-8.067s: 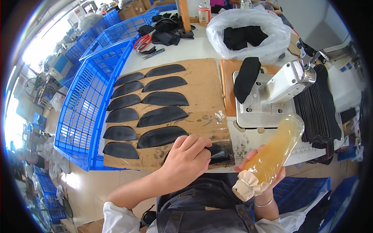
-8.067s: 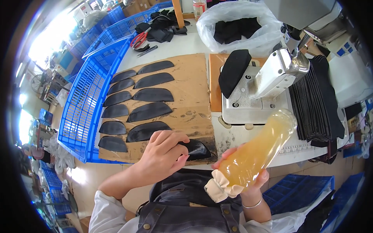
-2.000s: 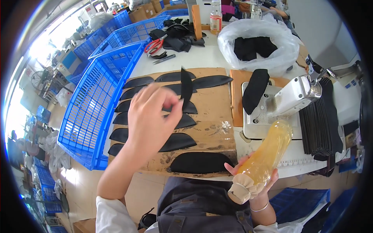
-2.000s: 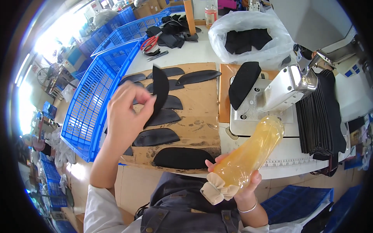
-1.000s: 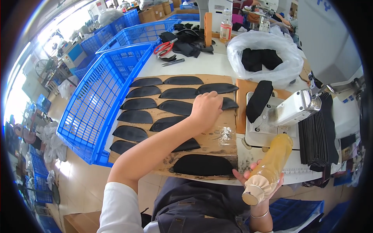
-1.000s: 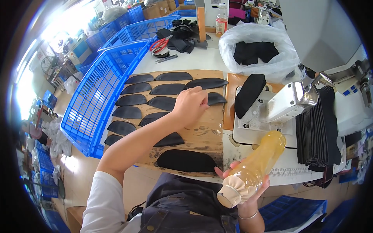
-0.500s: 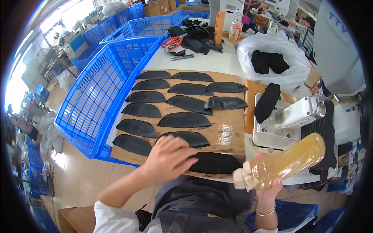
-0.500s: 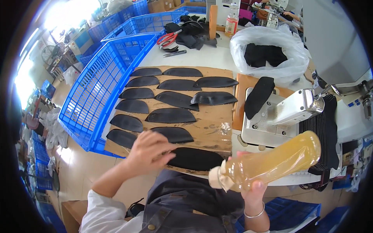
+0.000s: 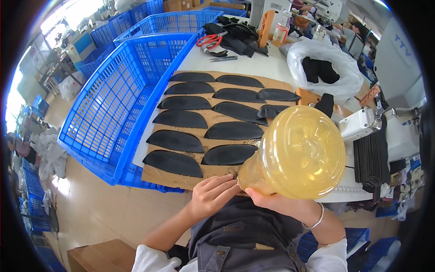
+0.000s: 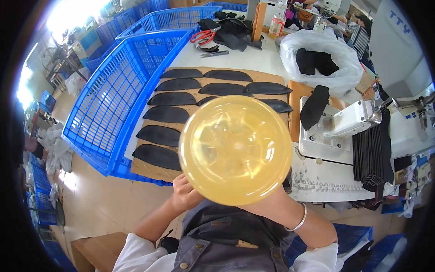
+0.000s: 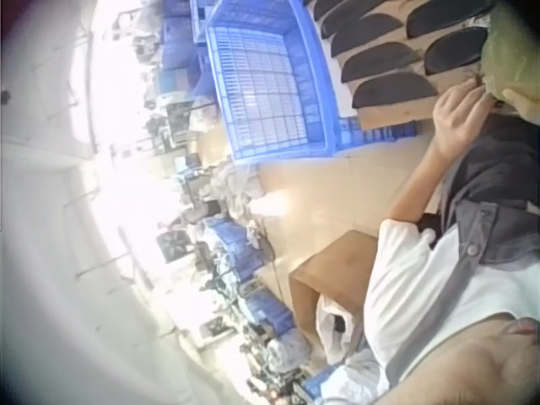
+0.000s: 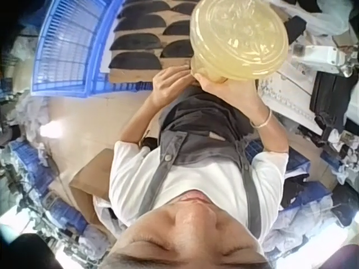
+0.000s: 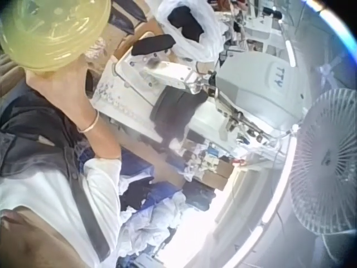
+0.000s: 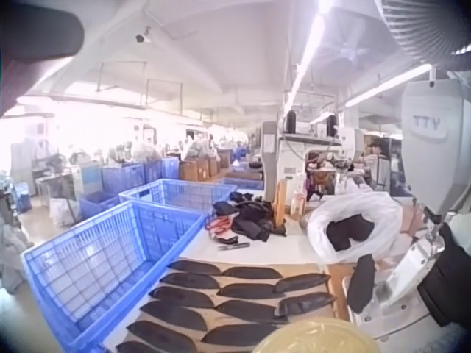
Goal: Applying glue to black shoe component parts on a wooden board.
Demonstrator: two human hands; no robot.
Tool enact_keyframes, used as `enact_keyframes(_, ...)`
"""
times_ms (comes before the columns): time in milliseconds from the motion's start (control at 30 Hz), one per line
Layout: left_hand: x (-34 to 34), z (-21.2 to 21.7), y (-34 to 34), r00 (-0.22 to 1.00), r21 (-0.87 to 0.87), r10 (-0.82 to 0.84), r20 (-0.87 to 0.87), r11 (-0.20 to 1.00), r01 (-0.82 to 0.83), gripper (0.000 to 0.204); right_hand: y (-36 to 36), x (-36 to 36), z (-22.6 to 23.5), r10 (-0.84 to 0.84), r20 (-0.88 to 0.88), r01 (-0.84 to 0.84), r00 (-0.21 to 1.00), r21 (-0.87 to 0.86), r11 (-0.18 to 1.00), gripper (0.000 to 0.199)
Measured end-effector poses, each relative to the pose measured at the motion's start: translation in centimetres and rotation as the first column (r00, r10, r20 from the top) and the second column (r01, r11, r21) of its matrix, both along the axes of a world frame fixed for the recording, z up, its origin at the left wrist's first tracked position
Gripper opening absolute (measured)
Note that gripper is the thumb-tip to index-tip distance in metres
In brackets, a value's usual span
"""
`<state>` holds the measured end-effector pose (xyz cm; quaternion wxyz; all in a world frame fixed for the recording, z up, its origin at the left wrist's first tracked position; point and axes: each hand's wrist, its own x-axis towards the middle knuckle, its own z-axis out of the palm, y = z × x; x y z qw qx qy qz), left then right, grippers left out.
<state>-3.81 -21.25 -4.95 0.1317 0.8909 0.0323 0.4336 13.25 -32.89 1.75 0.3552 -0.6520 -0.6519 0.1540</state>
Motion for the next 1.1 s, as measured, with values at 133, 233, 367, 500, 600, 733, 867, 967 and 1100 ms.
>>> enact_keyframes(133, 0.0, 0.0, 0.2, 1.0, 0.004, 0.015, 0.024, 1.0, -0.015, 0.025, 0.1, -0.4, 0.2, -0.031, 0.226, 0.017, 0.974, 0.066, 0.998, 0.044)
enact_keyframes(233, -0.1, -0.7, 0.3, 0.999, 0.009, 0.0, -0.046, 1.0, 0.0, 0.025, -0.2, -0.5, 1.8, -0.223, 0.222, 0.22, 0.949, 0.038, 0.975, 0.041)
enact_keyframes(367, 0.2, -1.3, 0.3, 1.0, 0.0, 0.014, 0.002, 1.0, -0.014, 0.025, -2.4, 2.2, 2.0, -0.244, 0.287, 0.209, 0.926, 0.145, 0.967, 0.045)
enact_keyframes(500, 0.1, -1.2, 0.1, 0.999, -0.006, 0.03, 0.01, 1.0, -0.03, 0.023, -6.9, 3.7, 2.2, -0.467, 0.036, 0.465, 0.883, 0.056, 0.884, 0.045)
enact_keyframes(600, 0.2, -0.9, 0.1, 1.0, -0.023, 0.012, 0.012, 1.0, -0.012, 0.023, -8.7, 4.5, 2.7, -0.546, 0.228, 0.54, 0.806, 0.093, 0.837, 0.048)
enact_keyframes(733, 0.2, -1.4, 0.3, 1.0, -0.029, 0.016, 0.011, 0.999, -0.016, 0.023, -4.6, 2.1, 2.6, -0.314, -0.162, 0.341, 0.935, 0.184, 0.922, 0.054)
enact_keyframes(867, 0.5, -0.5, 0.1, 1.0, -0.047, 0.005, 0.008, 0.999, -0.005, 0.023, -1.0, -0.8, 2.2, -0.106, -0.107, 0.123, 0.989, 0.163, 0.979, 0.062)
enact_keyframes(967, 0.5, 0.2, 0.0, 1.0, -0.061, 0.011, 0.008, 0.998, -0.01, 0.022, -0.6, -1.0, 2.9, -0.054, 0.445, 0.078, 0.894, -0.035, 0.996, 0.067)
enact_keyframes(1100, 0.4, -0.8, 0.1, 0.999, -0.039, 0.026, -0.019, 0.999, -0.027, 0.021, -3.4, 0.8, 1.9, -0.298, -0.197, 0.293, 0.934, -0.052, 0.955, 0.056)
